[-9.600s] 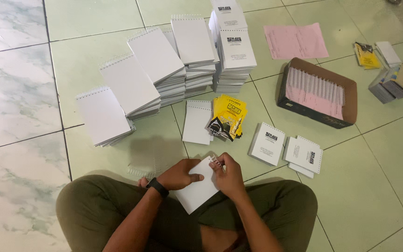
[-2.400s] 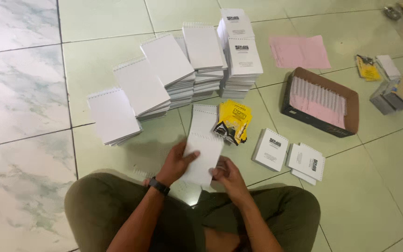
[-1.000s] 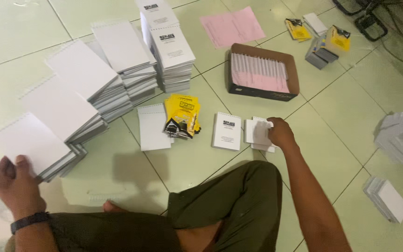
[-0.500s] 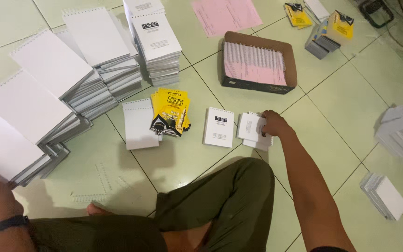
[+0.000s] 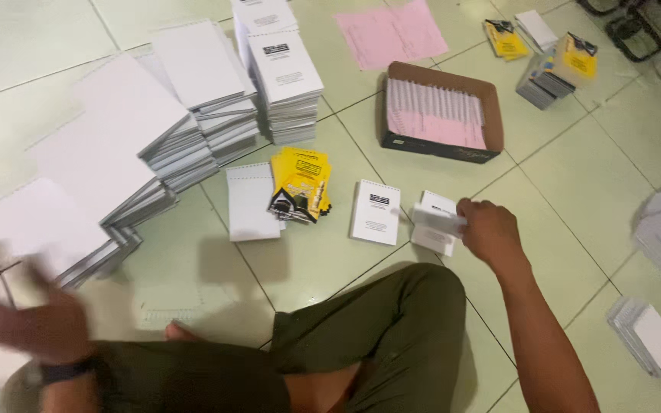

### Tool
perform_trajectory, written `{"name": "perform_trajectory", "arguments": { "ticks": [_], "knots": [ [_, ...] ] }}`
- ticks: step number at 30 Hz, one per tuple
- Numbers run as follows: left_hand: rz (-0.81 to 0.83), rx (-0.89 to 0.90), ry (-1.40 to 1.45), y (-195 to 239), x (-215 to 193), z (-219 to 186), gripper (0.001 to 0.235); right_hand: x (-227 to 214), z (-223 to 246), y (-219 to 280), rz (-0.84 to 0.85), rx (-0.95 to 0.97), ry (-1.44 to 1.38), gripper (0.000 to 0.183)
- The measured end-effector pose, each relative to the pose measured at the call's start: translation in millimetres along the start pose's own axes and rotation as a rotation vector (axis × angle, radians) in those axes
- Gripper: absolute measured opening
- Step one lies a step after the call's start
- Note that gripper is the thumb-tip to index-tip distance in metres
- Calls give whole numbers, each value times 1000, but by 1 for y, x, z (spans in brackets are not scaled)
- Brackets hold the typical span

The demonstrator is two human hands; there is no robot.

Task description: The person sits on the floor and assembles spiral-bound notebooks by inserting a metal coil into the holes of a stack of paper. They then place a yellow cover sheet on top of the assembled pages and add a white back cover, stacking the finished notebooks to the side.

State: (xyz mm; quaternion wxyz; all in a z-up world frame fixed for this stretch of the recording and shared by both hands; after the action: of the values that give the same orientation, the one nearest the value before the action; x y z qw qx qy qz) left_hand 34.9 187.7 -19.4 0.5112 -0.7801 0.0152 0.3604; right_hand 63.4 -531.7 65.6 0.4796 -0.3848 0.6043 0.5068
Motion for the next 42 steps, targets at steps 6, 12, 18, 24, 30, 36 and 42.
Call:
{"name": "perform_trajectory", "arguments": {
  "ticks": [6, 12, 18, 24, 30, 36, 42],
  "knots": [
    [1094, 614, 870, 53, -169, -204, 63, 17, 127, 74, 37, -405, 127, 48],
    [1222, 1210, 706, 111, -190, -247, 90, 28, 229, 122, 15, -852, -6, 33],
    [1342, 741, 913, 79, -153, -231, 35, -12, 239, 112, 38, -121, -1058, 80],
    [1329, 215, 1191, 105, -107, -224, 18, 95, 250, 68, 121, -61, -1718, 68],
    [1294, 41, 1182, 136, -87, -215, 35, 107, 278, 60, -105, -40, -1566, 44],
    [1286, 43, 969, 163, -72, -210, 50, 133, 307, 60, -99, -5, -1452, 46],
    [1116, 175, 917, 181, -60, -210, 40, 156, 303, 56, -110, 68, -1376, 32]
  ]
}}
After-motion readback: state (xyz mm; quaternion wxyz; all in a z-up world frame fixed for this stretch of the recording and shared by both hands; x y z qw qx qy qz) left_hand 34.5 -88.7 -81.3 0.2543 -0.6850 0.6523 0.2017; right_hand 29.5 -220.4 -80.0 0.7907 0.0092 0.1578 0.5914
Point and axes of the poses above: each hand's wrist, its own y-axis away from the middle knuckle, its own x-axis out of the palm, z = x × y, the point moved 4 cm from there along -y, towards the middle knuckle, and after that the axes turned 8 degrees about -y, right-handed, at the moved point
